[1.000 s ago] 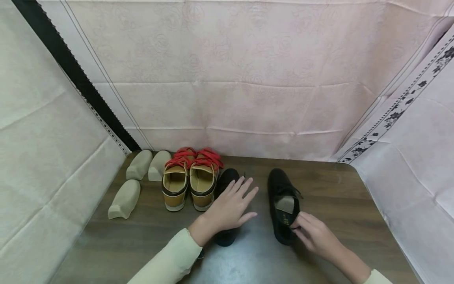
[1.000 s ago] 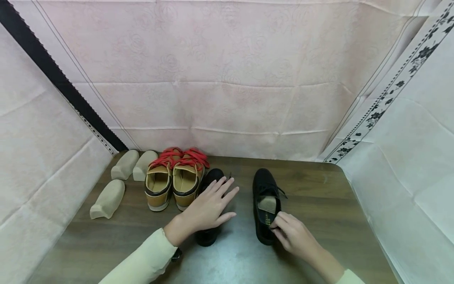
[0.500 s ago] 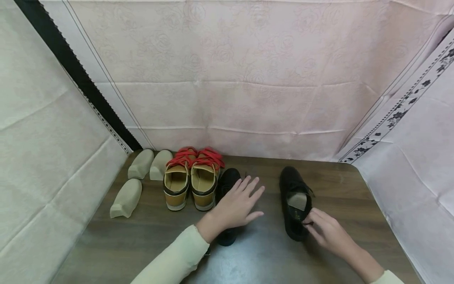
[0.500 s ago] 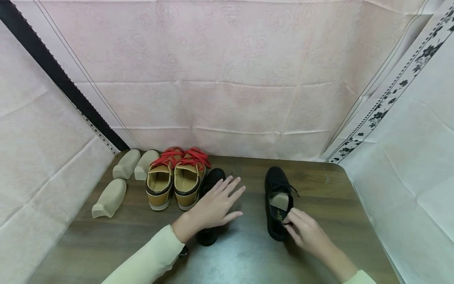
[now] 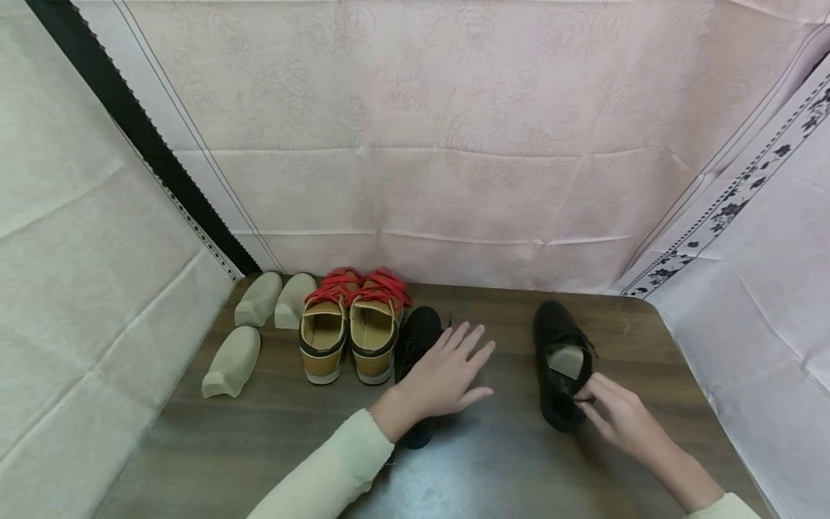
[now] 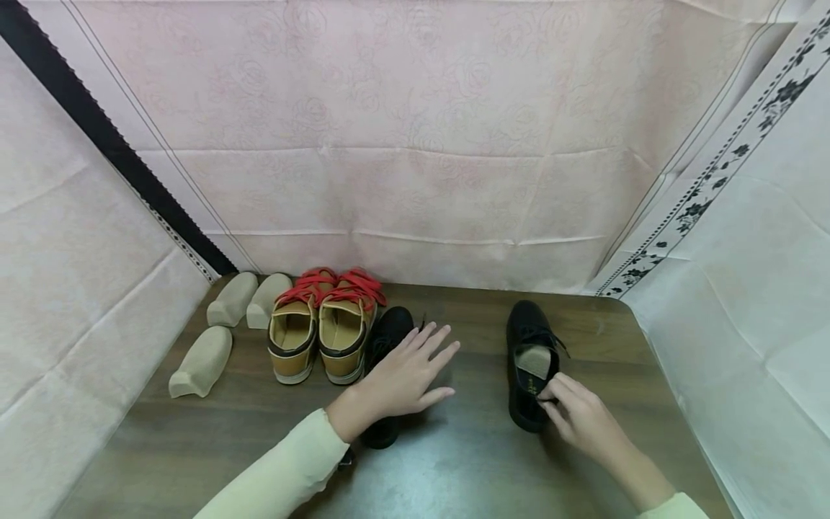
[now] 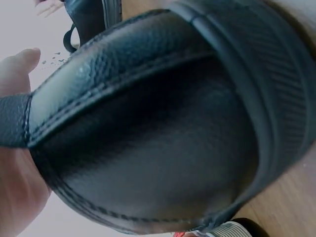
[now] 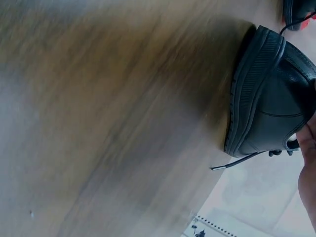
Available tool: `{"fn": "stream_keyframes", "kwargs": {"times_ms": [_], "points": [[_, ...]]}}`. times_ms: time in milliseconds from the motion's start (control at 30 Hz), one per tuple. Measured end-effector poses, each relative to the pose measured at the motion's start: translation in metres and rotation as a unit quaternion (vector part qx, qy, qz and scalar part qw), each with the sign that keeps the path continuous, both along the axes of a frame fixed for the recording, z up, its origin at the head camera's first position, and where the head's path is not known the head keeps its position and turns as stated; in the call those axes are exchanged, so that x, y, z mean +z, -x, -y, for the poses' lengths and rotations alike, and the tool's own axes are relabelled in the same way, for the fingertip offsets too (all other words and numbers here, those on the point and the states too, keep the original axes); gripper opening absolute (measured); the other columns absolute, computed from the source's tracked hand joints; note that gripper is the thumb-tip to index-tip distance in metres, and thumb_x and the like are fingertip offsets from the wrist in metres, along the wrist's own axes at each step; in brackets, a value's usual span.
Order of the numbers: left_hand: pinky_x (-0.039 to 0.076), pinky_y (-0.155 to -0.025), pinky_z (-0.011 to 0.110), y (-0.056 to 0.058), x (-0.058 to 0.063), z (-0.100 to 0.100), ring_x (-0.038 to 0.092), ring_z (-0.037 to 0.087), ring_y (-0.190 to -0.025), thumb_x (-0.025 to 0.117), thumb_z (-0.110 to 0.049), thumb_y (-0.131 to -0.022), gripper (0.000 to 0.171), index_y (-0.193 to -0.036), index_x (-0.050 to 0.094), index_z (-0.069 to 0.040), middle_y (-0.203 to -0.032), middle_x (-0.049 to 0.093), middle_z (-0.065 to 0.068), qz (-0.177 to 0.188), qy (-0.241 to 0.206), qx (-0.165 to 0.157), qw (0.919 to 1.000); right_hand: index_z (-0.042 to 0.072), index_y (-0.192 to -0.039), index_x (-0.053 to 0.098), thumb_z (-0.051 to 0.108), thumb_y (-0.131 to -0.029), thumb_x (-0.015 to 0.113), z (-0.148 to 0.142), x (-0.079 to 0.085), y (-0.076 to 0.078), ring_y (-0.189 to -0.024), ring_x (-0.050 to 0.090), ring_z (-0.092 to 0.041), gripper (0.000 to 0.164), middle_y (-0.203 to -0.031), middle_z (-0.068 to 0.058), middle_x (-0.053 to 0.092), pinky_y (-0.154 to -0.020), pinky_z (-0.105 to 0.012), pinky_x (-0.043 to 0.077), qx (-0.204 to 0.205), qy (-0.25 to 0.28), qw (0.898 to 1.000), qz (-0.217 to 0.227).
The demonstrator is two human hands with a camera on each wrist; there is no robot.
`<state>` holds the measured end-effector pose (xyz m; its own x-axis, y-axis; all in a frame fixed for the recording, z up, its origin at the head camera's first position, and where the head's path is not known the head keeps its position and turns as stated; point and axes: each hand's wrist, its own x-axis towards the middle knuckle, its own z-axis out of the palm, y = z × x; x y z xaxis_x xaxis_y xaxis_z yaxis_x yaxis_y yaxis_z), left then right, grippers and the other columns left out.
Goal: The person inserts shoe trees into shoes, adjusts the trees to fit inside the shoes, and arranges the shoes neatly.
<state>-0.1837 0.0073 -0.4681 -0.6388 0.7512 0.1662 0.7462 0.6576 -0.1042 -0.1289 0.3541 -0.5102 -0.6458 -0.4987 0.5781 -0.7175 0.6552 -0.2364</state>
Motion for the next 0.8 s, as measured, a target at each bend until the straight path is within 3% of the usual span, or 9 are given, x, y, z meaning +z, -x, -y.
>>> {"fn": "stream_keyframes", "kwargs": {"times_ms": [167,400,800], "points": [[0.034,-0.122,0.052,0.000,0.000,-0.003,0.034,0.037,-0.153,0.040,-0.064,-0.105,0.074,-0.161,0.037,-0.016,-0.167,0.032,0.015,-0.002,-0.005,-0.006,1.0000,0.012,-0.090,0.065,0.039,-0.108,0.052,-0.008,0.001,0.004,-0.078,0.062,-0.004,0.035,-0.092,0.008,0.063,-0.070,-0.013,0.051,-0.006,0.005,1.000,-0.002],[0.034,-0.122,0.052,0.001,0.000,-0.008,0.034,0.036,-0.153,0.037,-0.065,-0.105,0.074,-0.161,0.037,-0.017,-0.167,0.032,0.014,-0.001,-0.001,-0.005,1.0000,0.012,-0.088,0.065,0.045,-0.108,0.045,-0.018,0.002,0.009,-0.075,0.061,-0.003,0.044,-0.091,0.008,0.064,-0.066,-0.011,0.050,-0.016,0.009,1.000,-0.023],[0.032,-0.123,0.051,0.000,0.001,-0.024,0.032,0.035,-0.154,0.037,-0.065,-0.105,0.075,-0.162,0.034,-0.017,-0.168,0.030,0.014,0.004,0.012,-0.013,0.9998,0.013,-0.085,0.065,0.050,-0.107,0.043,-0.037,0.006,0.015,-0.074,0.061,-0.005,0.048,-0.087,0.007,0.064,-0.065,-0.018,0.049,-0.054,-0.006,0.998,-0.025]]}}
